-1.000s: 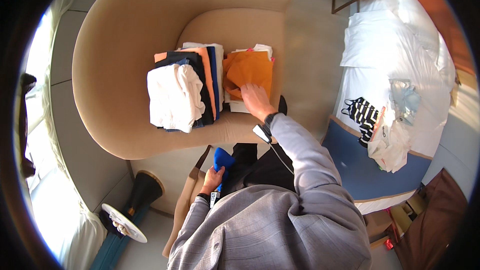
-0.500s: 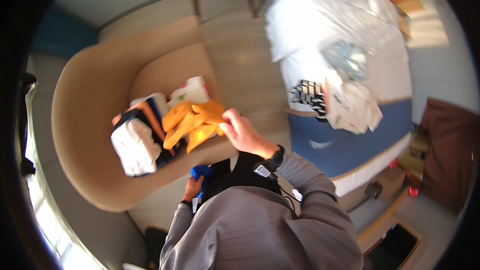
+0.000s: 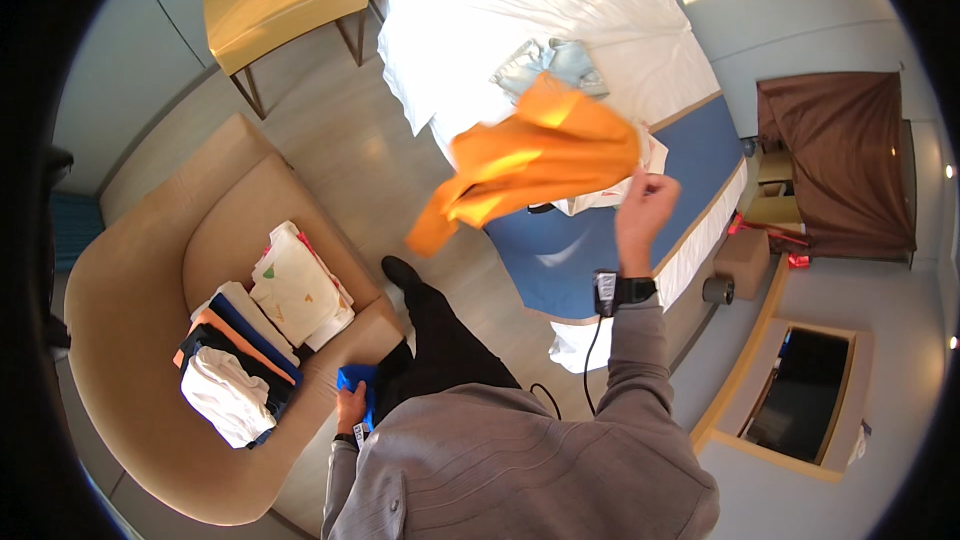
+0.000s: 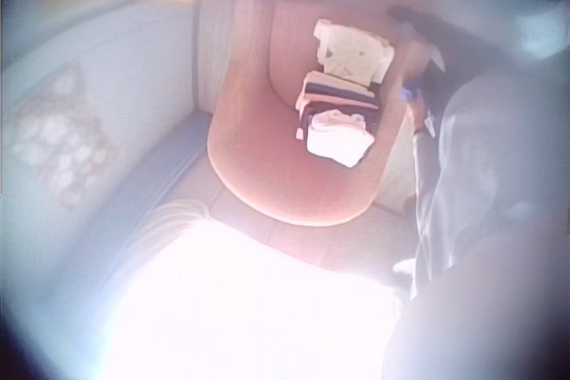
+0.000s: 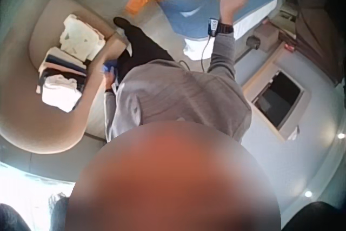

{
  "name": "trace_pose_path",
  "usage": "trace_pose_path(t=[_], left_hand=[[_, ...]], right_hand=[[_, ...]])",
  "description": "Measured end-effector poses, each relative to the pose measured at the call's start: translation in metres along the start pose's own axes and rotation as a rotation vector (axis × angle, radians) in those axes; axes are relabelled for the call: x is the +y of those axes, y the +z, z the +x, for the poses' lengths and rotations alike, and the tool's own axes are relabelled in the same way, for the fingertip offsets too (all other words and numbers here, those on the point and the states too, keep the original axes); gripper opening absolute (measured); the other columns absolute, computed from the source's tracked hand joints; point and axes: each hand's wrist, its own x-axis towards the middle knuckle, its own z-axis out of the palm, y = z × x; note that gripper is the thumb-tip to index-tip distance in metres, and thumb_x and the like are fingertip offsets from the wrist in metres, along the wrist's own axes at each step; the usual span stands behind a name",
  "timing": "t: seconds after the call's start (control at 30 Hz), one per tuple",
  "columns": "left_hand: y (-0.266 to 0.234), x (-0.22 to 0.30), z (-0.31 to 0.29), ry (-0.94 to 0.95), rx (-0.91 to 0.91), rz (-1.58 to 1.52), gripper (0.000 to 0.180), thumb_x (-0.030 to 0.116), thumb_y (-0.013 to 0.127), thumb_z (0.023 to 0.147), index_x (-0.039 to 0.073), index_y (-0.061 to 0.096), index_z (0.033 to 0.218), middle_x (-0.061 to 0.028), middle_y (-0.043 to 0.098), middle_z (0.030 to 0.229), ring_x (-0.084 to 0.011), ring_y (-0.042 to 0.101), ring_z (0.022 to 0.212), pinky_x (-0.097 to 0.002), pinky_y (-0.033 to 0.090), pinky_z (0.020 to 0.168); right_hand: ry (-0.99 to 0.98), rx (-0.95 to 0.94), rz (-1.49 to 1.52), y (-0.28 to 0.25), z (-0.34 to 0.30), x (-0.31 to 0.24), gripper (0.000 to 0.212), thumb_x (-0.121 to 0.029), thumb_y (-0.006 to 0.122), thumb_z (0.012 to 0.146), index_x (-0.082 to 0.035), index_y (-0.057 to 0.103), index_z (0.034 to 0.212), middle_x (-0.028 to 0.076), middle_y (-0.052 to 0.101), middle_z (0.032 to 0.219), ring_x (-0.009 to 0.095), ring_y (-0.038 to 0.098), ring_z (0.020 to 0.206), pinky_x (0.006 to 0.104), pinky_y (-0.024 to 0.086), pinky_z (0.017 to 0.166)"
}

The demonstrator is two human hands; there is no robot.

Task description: The person wipes a beige upholstered chair with a blue cloth, cleaning the seat, backrest, and armrests. Then the person picks up folded clothes from the chair and places them onto a nearby bed.

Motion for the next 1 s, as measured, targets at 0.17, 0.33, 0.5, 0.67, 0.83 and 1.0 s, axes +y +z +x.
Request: trace_pose_path(t=[0.17,0.33,0.5,0.67,0.83,1.0], left_hand=[[-0.002,0.0,-0.011,0.196,-0.076,0.171,0.054,0.045,0.064,0.097,-0.008,0.068,0.093,-0.0349,0.069,0.095,-0.0524,0.067,0.093,-0.0575,0.052,0.075],[-0.017,0.014,-0.042,-0.077,0.019,-0.069,0.052,0.046,0.065,0.097,-0.002,0.069,0.115,-0.0323,0.072,0.105,-0.0503,0.068,0.105,-0.0528,0.053,0.09],[-0.022,0.005,-0.071,-0.187,0.091,-0.198,0.047,0.043,0.066,0.097,-0.001,0.071,0.112,-0.029,0.073,0.101,-0.0468,0.07,0.1,-0.0516,0.055,0.086],[0.0,-0.028,-0.101,-0.28,0.11,-0.368,0.047,0.043,0.067,0.096,-0.002,0.07,0.109,-0.029,0.073,0.097,-0.047,0.071,0.098,-0.0503,0.055,0.082],[0.025,-0.045,-0.133,-0.389,0.104,-0.345,0.049,0.045,0.066,0.097,-0.003,0.069,0.105,-0.03,0.072,0.093,-0.0478,0.07,0.096,-0.051,0.055,0.079],[0.035,-0.047,-0.145,-0.396,0.134,-0.463,0.044,0.042,0.065,0.099,-0.002,0.069,0.104,-0.0208,0.074,0.088,-0.03,0.072,0.084,-0.0429,0.054,0.077]], right_hand=[[0.15,-0.288,0.07,0.051,-0.03,0.028,0.025,-0.02,0.073,0.099,-0.001,0.058,0.093,0.006,0.06,0.086,0.015,0.057,0.079,0.0317,0.048,0.072],[0.331,-1.075,0.284,0.161,-0.182,0.0,0.028,-0.026,0.071,0.099,0.0,0.064,0.098,0.008,0.067,0.078,0.019,0.064,0.073,0.0349,0.052,0.068],[0.054,-1.475,0.303,0.219,-0.335,-0.071,0.026,-0.027,0.067,0.096,-0.001,0.07,0.096,0.02,0.074,0.088,0.038,0.072,0.084,0.046,0.056,0.076],[-0.338,-1.611,0.319,0.251,-0.432,-0.153,0.017,-0.019,0.069,0.094,-0.003,0.069,0.099,0.018,0.07,0.099,0.04,0.067,0.095,0.0473,0.054,0.082],[-0.896,-1.559,0.173,0.26,-0.492,-0.204,0.022,-0.019,0.072,0.089,-0.004,0.067,0.105,0.015,0.065,0.108,0.037,0.066,0.102,0.0481,0.055,0.082],[-1.134,-1.471,-0.019,0.273,-0.519,-0.22,0.016,-0.011,0.057,0.092,-0.009,0.072,0.097,0.011,0.069,0.101,0.031,0.068,0.097,0.0465,0.053,0.076]])
